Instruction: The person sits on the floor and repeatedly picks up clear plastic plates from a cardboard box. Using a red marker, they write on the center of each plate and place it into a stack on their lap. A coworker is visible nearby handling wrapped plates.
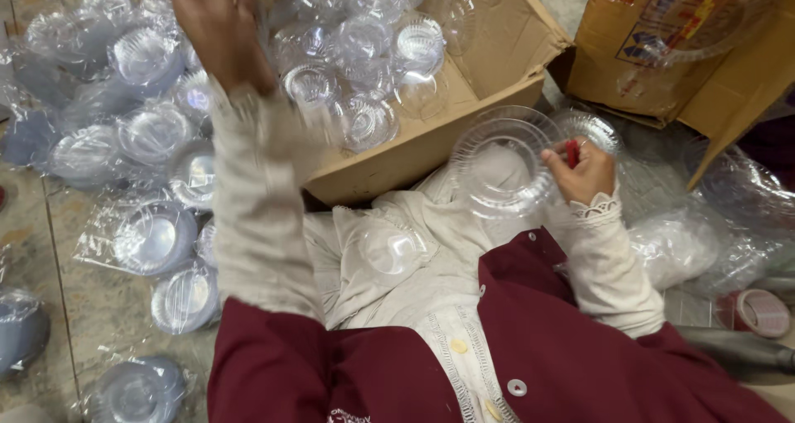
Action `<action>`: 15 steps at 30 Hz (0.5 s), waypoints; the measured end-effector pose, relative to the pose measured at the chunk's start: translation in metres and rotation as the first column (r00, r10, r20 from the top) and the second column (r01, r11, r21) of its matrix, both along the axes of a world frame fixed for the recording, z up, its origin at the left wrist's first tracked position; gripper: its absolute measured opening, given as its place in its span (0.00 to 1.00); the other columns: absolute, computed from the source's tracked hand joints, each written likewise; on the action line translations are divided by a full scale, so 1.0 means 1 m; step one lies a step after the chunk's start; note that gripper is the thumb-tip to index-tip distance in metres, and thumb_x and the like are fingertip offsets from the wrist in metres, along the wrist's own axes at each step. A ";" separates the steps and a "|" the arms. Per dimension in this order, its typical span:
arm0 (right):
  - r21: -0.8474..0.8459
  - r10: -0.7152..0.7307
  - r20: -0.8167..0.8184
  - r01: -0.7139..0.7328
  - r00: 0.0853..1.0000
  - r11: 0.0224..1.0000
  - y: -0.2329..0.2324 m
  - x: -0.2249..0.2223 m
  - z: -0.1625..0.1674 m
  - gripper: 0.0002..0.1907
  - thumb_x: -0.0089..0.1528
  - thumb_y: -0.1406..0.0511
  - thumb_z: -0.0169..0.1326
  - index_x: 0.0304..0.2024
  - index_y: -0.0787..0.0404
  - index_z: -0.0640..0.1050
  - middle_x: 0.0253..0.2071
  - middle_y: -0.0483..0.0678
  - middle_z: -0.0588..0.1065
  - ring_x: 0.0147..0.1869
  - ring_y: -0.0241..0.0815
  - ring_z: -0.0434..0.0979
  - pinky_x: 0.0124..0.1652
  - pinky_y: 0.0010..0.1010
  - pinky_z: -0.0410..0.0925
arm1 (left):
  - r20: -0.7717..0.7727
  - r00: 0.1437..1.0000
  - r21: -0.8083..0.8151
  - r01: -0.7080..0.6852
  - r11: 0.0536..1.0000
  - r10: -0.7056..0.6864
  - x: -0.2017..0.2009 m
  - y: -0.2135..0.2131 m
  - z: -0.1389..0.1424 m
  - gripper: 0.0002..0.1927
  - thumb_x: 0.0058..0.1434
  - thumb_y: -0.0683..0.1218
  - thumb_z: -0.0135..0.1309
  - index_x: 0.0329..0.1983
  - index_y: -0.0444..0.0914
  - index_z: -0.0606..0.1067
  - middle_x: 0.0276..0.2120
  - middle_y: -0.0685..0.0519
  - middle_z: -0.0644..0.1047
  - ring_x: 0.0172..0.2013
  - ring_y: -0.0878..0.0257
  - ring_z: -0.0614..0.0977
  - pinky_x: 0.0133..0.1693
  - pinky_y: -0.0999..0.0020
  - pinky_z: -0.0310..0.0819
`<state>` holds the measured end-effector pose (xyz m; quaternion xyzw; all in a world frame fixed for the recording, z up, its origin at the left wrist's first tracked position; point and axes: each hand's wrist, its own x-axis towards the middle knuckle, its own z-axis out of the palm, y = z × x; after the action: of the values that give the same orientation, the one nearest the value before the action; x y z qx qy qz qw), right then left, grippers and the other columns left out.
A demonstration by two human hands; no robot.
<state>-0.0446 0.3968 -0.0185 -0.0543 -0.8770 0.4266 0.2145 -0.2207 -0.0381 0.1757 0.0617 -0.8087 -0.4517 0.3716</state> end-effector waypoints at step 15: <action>-0.360 0.191 -0.192 -0.250 0.963 0.899 -0.080 0.001 -0.007 0.06 0.70 0.68 0.60 0.46 0.65 0.78 0.37 0.46 0.80 0.37 0.26 0.75 0.38 0.19 0.69 | -0.200 0.679 0.718 0.593 0.366 -0.706 0.176 0.120 -0.189 0.26 0.74 0.42 0.49 0.72 0.32 0.60 0.64 0.40 0.71 0.55 0.57 0.81 0.48 0.65 0.84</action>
<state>-0.0438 0.3171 -0.0251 0.0374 -0.7589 0.6131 0.2160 -0.0446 0.0820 -0.0136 -0.0868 -0.5349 -0.8392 0.0456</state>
